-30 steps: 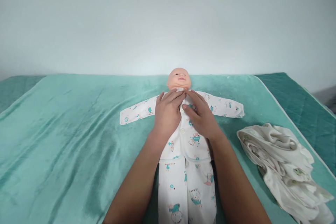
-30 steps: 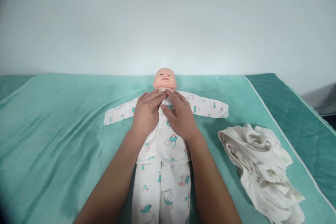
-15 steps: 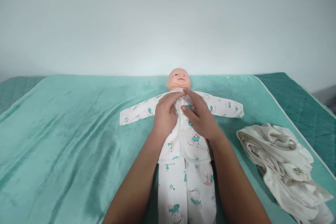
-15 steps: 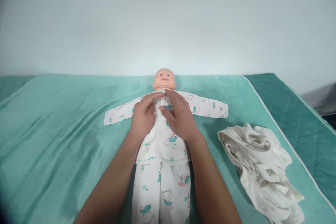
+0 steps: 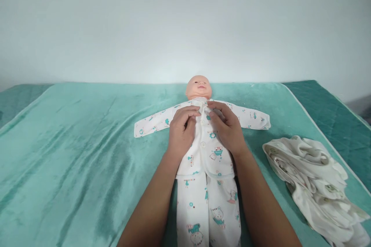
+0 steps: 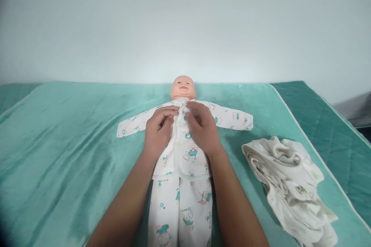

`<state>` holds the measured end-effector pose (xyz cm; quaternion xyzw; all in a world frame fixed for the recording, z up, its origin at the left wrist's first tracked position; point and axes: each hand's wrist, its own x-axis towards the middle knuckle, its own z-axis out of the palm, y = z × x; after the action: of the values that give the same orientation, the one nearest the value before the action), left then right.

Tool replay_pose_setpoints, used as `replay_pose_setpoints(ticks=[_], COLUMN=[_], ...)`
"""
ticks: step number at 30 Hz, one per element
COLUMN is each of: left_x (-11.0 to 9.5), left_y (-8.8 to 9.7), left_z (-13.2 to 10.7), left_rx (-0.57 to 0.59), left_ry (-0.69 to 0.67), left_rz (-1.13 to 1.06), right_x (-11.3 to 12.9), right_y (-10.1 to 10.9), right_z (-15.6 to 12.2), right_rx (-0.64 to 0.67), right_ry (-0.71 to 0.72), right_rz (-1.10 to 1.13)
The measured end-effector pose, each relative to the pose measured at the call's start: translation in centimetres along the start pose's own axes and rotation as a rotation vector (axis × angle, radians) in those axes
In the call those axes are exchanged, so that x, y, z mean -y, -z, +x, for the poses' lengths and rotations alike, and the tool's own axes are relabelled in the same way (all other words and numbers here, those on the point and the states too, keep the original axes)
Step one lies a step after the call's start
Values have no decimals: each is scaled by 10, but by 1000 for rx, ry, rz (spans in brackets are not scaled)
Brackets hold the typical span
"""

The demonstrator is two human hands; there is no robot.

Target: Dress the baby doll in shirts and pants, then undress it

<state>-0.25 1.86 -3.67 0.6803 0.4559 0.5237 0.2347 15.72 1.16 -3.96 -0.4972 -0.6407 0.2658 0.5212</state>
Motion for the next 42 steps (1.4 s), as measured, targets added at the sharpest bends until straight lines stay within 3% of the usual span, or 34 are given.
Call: replay_pose_setpoints(ticks=[3,10,21,26,34,38,42], left_x=[0,0,5,4,3,5,7], left_y=[5,12,19,16,6,9,13], left_z=[-5,-2,0,0,-4,-4,-2], left_rx=[43,183,288,274,137,159,209], left_ry=[15,38,65,65,-150,-197,-147], left_rz=[-38,-125,-220,-171,-57,-121,-193], right_x=[2,7,5,6,5,4,3], right_y=[1,5,9,8,8,8,7], right_z=[0,1,-1,-1,-1,-2,-3], right_rx=[-11,100,215,225,204,188,177], right_ry=[13,196,196,214,250,230,186], right_rz=[94,-36,-42,-83,-73,-34,23])
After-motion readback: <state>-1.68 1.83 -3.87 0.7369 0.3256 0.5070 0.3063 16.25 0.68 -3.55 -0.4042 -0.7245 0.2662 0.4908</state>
